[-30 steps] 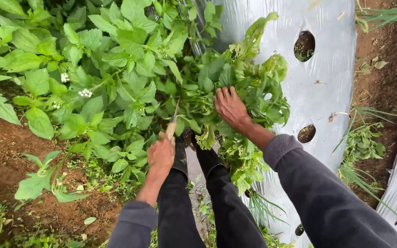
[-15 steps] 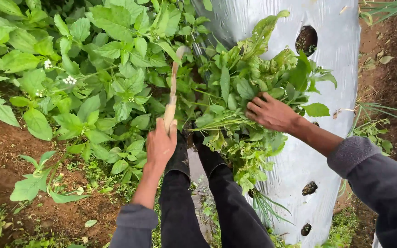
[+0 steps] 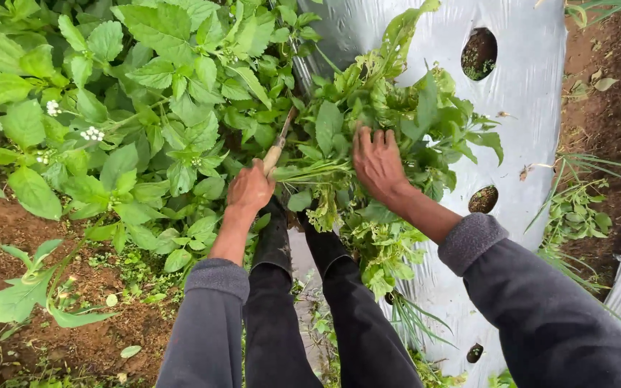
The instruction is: The person uses a sickle to cut weeds growing along the edge of a plastic mulch sheet in a garden. They gather the cut weeds by hand and pull them away from the crop rows, occasionally moving between different sections of the garden bed.
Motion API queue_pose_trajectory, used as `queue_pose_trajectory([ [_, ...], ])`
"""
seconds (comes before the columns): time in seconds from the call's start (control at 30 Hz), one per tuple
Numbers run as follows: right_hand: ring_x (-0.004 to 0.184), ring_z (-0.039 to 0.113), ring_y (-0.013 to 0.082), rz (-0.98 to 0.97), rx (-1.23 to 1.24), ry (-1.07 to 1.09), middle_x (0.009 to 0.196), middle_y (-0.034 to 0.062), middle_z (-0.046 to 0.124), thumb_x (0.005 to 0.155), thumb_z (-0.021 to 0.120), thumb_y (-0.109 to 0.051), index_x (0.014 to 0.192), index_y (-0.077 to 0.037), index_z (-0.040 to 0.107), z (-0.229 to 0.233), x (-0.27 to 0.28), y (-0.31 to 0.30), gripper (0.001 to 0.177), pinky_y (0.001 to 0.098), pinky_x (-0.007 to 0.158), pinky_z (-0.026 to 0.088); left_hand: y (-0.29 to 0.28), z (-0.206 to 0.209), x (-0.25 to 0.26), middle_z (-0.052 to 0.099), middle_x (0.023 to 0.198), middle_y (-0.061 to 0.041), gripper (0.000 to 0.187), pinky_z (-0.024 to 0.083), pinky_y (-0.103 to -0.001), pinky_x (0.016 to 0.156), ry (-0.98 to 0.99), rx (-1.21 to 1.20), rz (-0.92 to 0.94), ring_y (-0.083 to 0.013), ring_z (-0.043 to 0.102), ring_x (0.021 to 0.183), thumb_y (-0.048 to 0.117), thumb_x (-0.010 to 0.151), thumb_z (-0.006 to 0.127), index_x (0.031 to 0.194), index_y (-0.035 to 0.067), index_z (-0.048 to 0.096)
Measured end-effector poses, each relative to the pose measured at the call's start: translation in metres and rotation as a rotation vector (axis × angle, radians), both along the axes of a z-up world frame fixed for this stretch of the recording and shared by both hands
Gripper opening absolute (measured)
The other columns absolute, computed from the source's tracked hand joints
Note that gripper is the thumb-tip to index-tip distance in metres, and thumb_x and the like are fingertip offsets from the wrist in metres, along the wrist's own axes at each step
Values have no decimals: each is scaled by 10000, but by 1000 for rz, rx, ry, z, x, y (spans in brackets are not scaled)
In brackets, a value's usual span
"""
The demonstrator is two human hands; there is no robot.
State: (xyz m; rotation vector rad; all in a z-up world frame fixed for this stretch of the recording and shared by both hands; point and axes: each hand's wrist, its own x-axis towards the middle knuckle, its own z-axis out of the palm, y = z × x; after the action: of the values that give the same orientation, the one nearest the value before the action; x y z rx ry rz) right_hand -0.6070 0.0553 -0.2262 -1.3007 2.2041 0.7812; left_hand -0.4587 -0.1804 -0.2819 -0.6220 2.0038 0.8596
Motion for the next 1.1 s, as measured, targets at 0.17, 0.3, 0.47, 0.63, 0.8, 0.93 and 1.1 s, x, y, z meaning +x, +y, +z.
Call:
queue_pose_trajectory([
  [0.17,1146,621,297,98,115,-66,1378,166,554,937,625,-194,1448,-127,552,-13,-10,12,520,490,990,375,4,14,15,708,1078,-309,543,626,-577,751,-32,6,8,-451,736,975,401,1044,476,1365,-32,537],
  [0.3,1079,643,233,96,-58,-7,1114,45,723,972,623,-194,1120,-159,733,0,-15,-2,188,415,929,447,8,46,50,718,987,-297,567,620,-568,682,-48,-85,56,-460,744,903,457,1060,426,1303,-41,543],
  [0.47,926,573,253,97,-314,43,938,57,664,884,680,-155,889,-137,750,-10,-31,43,73,411,788,398,8,116,155,736,874,-283,570,633,-500,617,-221,-69,22,-413,763,797,452,1060,420,1158,-52,667],
  [0.63,1169,613,308,1,-186,-122,1332,178,644,1024,516,-256,1359,-41,569,-18,-44,113,402,436,955,523,18,139,225,619,618,-83,547,572,-419,444,-308,-86,320,-248,646,496,511,1035,434,1271,27,533],
  [0.8,1180,605,299,-154,-200,-137,1306,129,665,961,631,-137,1354,-140,652,-16,-69,142,394,479,1004,515,22,92,146,564,621,-57,336,447,-382,383,-65,-48,416,-203,539,455,413,1066,504,1032,79,509],
  [0.93,1075,597,308,-568,-259,-138,1238,129,724,625,676,284,1299,12,724,22,-83,107,728,432,891,602,22,58,63,506,626,4,309,389,-253,274,76,75,438,-96,403,387,343,1108,519,1085,35,525],
  [1.1,1105,612,354,-648,-532,-118,1202,174,709,721,805,113,1176,66,750,7,-98,127,461,482,918,580,44,35,15,542,697,-20,291,458,-263,288,126,206,568,-89,418,397,312,1108,477,1107,24,522],
])
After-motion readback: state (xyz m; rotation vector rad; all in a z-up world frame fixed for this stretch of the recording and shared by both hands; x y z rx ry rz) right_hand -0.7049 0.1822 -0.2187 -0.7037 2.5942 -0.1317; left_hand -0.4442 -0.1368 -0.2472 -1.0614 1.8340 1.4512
